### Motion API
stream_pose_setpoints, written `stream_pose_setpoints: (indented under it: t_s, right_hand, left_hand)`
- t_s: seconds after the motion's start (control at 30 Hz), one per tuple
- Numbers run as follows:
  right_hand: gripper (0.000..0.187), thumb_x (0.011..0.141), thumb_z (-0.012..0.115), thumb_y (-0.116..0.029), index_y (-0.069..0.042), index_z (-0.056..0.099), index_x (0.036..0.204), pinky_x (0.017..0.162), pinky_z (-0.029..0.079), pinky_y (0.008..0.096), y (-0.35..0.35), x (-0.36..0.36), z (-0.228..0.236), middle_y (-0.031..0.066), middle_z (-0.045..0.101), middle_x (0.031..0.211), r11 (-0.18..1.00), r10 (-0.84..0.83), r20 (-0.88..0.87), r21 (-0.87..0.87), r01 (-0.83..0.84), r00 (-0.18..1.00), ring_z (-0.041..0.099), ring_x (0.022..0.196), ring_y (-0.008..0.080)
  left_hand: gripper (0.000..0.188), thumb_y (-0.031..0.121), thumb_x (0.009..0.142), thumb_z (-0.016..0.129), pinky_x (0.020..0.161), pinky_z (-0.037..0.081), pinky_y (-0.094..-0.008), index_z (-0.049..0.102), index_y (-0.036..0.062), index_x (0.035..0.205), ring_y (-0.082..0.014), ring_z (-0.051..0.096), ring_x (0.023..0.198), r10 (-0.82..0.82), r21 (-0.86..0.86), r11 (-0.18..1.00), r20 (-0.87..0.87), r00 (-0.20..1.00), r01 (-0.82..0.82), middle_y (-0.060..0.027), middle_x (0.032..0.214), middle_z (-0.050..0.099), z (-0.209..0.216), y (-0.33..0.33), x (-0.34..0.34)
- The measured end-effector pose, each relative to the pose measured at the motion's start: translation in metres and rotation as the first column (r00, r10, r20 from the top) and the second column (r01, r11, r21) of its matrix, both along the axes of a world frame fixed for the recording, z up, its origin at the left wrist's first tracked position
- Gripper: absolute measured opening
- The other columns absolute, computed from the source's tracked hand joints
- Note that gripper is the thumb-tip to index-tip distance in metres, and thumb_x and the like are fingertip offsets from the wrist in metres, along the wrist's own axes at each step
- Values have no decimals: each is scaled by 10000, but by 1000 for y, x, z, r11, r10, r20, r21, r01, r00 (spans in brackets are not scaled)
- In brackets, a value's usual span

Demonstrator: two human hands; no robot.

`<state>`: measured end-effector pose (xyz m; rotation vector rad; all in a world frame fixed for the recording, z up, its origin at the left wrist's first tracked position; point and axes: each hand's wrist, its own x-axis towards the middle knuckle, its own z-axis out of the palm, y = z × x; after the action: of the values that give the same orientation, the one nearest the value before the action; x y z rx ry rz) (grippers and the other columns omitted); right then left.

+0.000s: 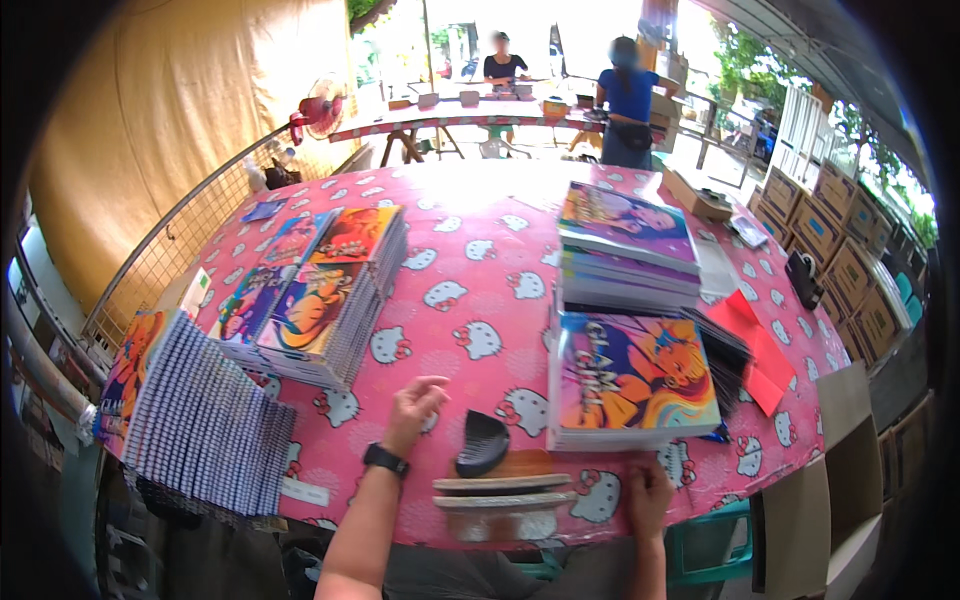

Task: The person threads a black spiral spine through the holes on the edge of a notebook by hand and stacks the finished notebook on top of others on a table.

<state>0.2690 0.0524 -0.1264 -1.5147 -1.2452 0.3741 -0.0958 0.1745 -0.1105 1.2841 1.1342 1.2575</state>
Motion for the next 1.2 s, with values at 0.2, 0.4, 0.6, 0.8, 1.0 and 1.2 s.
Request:
stream_pose_setpoints:
  t_s: [0.2, 0.4, 0.6, 0.8, 1.0, 1.2]
  right_hand:
    - [93, 810, 615, -24, 8, 657, 887, 518, 399, 243, -5, 4, 10, 43, 595, 629, 980, 195, -87, -31, -199, 977, 518, 577, 70]
    - [216, 792, 635, -20, -7, 652, 1007, 755, 471, 335, 0, -4, 128, 115, 658, 950, 792, 243, 363, 462, -400, 900, 605, 850, 216]
    - [351, 769, 682, -146, -55, 636, 1105, 958, 416, 396, 36, -35, 140, 84, 639, 1144, 901, 119, 750, 193, -388, 650, 561, 1094, 254]
    - [318, 717, 673, -67, -57, 655, 1034, 872, 468, 384, 37, -38, 129, 74, 661, 1085, 895, 6, 761, 285, -343, 649, 605, 969, 240]
    - [242, 713, 728, -111, -69, 704, 951, 763, 506, 355, 46, -26, 140, 86, 697, 924, 897, 204, 643, 180, -404, 739, 625, 853, 259]
    - [248, 724, 743, -152, -110, 725, 967, 759, 501, 320, 42, -27, 164, 83, 699, 925, 927, 356, 477, -71, -369, 803, 632, 837, 223]
  left_hand:
    - [806, 315, 732, 758, 1031, 307, -410, 358, 88, 1394, -205, 467, 1201, -266, 241, 956, 456, 849, 170, -92, 1261, 512, 31, -104, 25]
    - [716, 81, 675, 801, 976, 400, -343, 446, 74, 1297, -157, 534, 1085, -87, 88, 993, 160, 983, 74, -77, 1152, 577, 21, -135, 52]
    - [436, -23, 681, 774, 901, 458, -292, 575, 52, 1061, -131, 575, 980, -247, 96, 968, 166, 955, 234, -51, 1054, 617, 29, -130, 36]
    - [396, 141, 766, 698, 958, 383, -351, 550, 35, 1117, -177, 498, 1102, -156, 275, 959, 319, 935, 66, -93, 1180, 522, 36, -130, 34]
    - [362, 158, 783, 662, 986, 350, -367, 537, 12, 1089, -202, 461, 1135, 29, 476, 868, 243, 970, -145, -116, 1170, 494, 65, -152, 40]
    - [275, 84, 787, 657, 950, 382, -362, 567, 6, 1035, -183, 487, 1066, -170, 479, 878, 305, 937, 4, -112, 1131, 513, 87, -160, 42]
